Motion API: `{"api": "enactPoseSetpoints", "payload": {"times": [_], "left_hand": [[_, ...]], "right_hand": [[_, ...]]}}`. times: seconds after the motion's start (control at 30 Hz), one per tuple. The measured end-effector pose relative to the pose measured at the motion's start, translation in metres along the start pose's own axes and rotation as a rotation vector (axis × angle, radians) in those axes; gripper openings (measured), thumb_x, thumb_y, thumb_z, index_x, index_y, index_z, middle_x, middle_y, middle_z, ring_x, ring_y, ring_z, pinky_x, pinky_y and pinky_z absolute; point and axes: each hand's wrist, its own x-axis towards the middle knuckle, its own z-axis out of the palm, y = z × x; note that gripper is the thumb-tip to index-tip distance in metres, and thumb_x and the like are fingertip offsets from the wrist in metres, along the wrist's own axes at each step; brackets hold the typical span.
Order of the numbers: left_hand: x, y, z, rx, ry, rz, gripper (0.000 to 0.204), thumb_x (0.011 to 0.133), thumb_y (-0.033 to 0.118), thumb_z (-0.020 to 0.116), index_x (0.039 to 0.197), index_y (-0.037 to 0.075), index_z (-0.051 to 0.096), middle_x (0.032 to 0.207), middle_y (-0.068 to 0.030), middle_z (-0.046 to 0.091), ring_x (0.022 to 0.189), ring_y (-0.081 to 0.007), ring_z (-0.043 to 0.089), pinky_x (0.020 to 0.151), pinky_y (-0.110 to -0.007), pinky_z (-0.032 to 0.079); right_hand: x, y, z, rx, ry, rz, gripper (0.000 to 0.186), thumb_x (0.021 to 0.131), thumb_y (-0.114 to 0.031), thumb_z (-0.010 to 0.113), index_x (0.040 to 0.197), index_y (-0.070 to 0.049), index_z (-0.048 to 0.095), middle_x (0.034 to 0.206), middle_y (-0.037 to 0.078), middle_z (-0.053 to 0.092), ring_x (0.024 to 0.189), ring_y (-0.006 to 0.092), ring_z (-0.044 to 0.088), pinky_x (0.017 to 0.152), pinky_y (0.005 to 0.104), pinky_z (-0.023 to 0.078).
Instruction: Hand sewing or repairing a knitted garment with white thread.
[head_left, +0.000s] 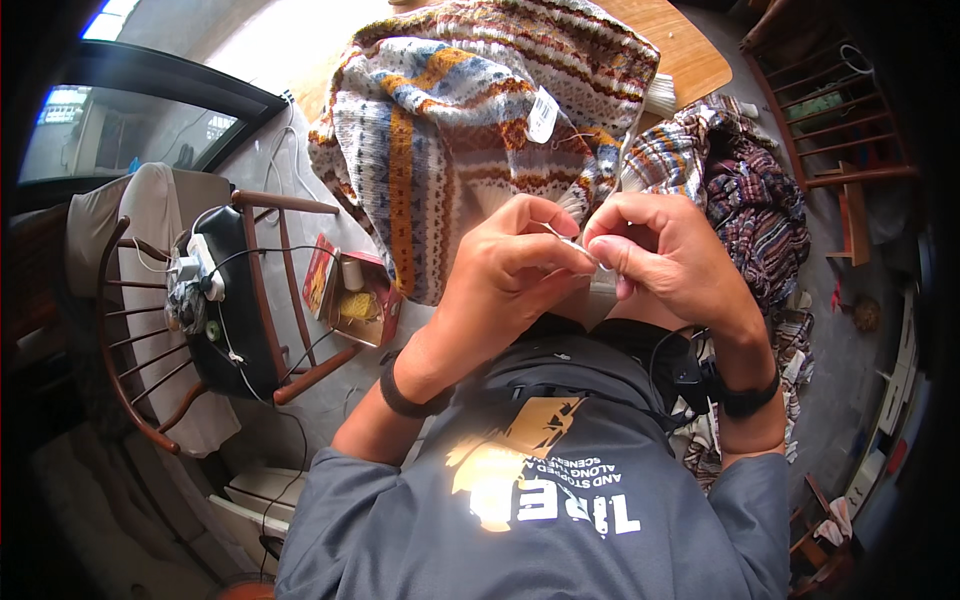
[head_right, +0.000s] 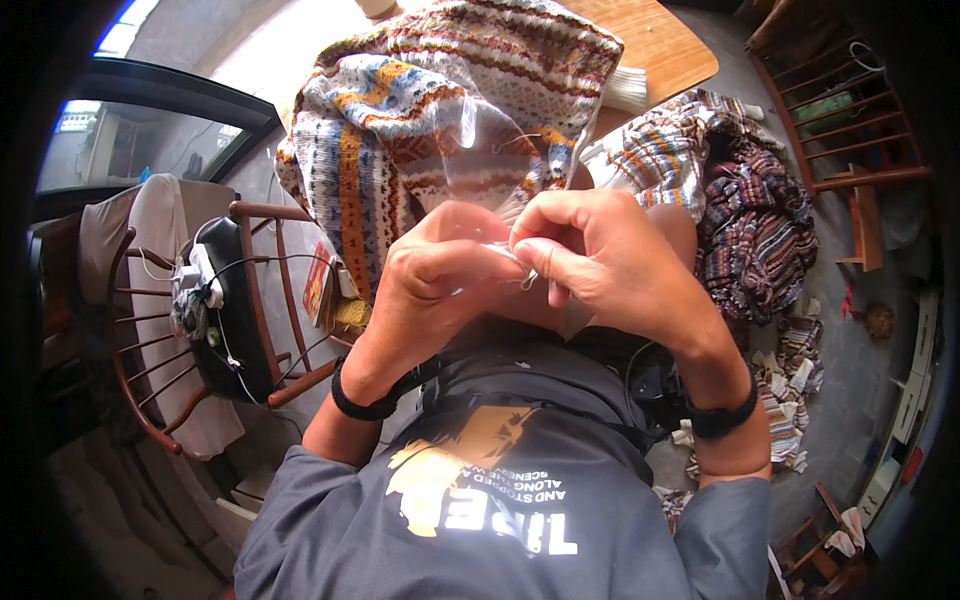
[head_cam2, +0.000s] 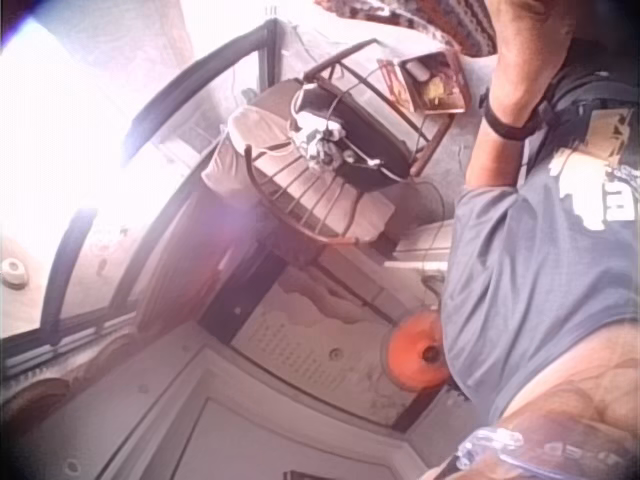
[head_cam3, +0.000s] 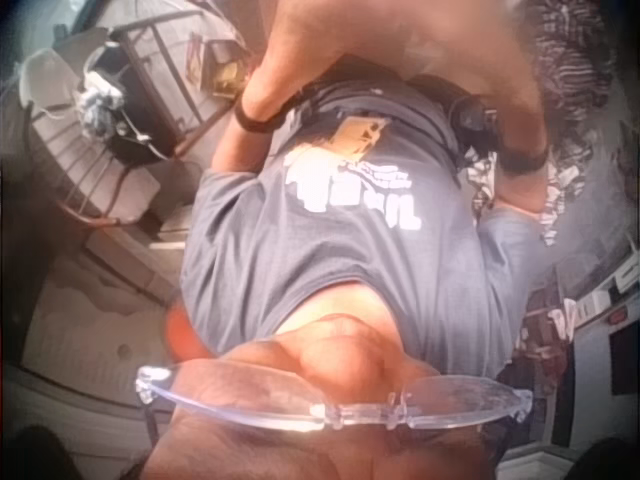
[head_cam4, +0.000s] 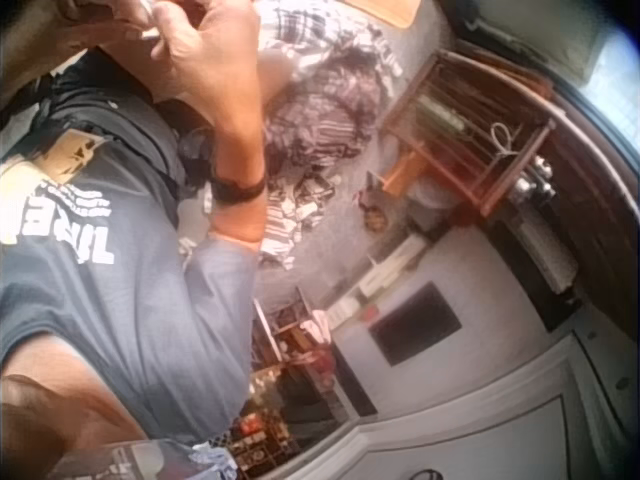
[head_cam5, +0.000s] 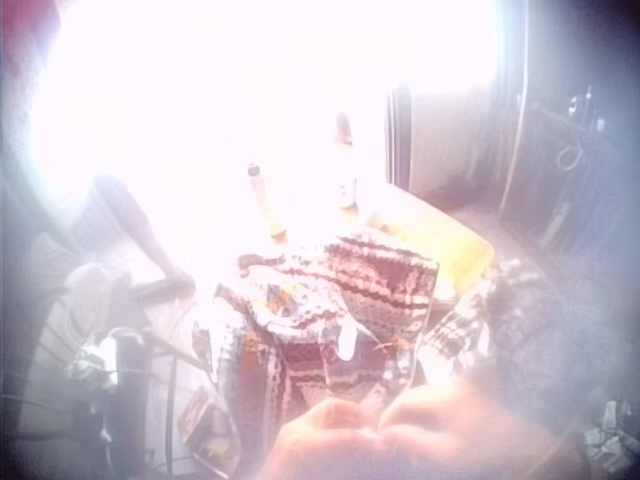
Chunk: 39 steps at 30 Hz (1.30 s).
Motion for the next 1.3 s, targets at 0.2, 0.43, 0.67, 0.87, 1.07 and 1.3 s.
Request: {"api": "enactPoseSetpoints", "payload": {"times": [0.2, 0.43, 0.67, 0.87, 1.07, 1.3], "left_hand": [[0.003, -0.004, 0.001, 0.042, -0.005, 0.015, 0.017, 0.082, -0.004, 0.081, 0.094, 0.007, 0.077, 0.114, -0.0101, 0.058, 0.087, -0.0153, 0.069, 0.07, -0.027, 0.055], [0.004, -0.006, 0.003, 0.003, 0.004, 0.015, 0.016, 0.082, -0.004, 0.081, 0.093, 0.006, 0.077, 0.116, -0.0107, 0.062, 0.088, -0.0159, 0.07, 0.071, -0.028, 0.056], [-0.001, 0.002, 0.001, -0.056, -0.005, -0.076, 0.015, 0.084, -0.004, 0.079, 0.097, 0.003, 0.078, 0.106, -0.0096, 0.071, 0.09, -0.016, 0.073, 0.075, -0.027, 0.06], [-0.006, 0.005, 0.004, -0.123, 0.042, -0.063, 0.014, 0.085, -0.006, 0.077, 0.098, 0.0, 0.077, 0.103, -0.0096, 0.072, 0.092, -0.0144, 0.072, 0.077, -0.026, 0.06], [-0.006, 0.005, 0.006, -0.149, 0.068, -0.052, 0.015, 0.085, -0.007, 0.077, 0.099, 0.0, 0.077, 0.105, -0.0103, 0.073, 0.092, -0.0143, 0.073, 0.078, -0.025, 0.059], [-0.005, 0.003, 0.002, -0.103, 0.073, -0.06, 0.017, 0.084, -0.007, 0.078, 0.098, 0.002, 0.077, 0.105, -0.0106, 0.074, 0.092, -0.0155, 0.073, 0.077, -0.026, 0.059]], "right_hand": [[0.0, 0.002, -0.005, -0.005, -0.048, 0.012, 0.01, 0.096, -0.001, 0.065, 0.101, 0.005, 0.072, 0.075, 0.002, 0.068, 0.06, 0.0061, 0.062, 0.054, 0.0223, 0.05], [-0.002, 0.007, -0.005, -0.054, -0.026, -0.008, 0.008, 0.097, -0.005, 0.067, 0.097, 0.002, 0.07, 0.079, 0.0, 0.065, 0.061, 0.0047, 0.06, 0.055, 0.0205, 0.048], [-0.004, 0.013, -0.008, 0.123, -0.034, 0.04, 0.01, 0.099, -0.009, 0.067, 0.1, 0.001, 0.068, 0.079, -0.001, 0.064, 0.06, 0.0035, 0.058, 0.054, 0.0191, 0.046], [-0.005, 0.01, -0.008, 0.15, -0.054, 0.007, 0.01, 0.099, -0.009, 0.067, 0.099, 0.001, 0.068, 0.081, -0.001, 0.065, 0.061, 0.0035, 0.058, 0.055, 0.0188, 0.047], [-0.013, 0.008, -0.005, 0.137, 0.058, -0.072, 0.005, 0.097, -0.002, 0.067, 0.1, 0.002, 0.068, 0.085, 0.001, 0.065, 0.065, 0.0041, 0.06, 0.058, 0.0192, 0.049], [-0.025, 0.015, 0.0, 0.01, 0.144, -0.173, 0.006, 0.095, 0.005, 0.067, 0.101, 0.003, 0.069, 0.092, 0.003, 0.066, 0.073, 0.0068, 0.063, 0.064, 0.0203, 0.051]]}}
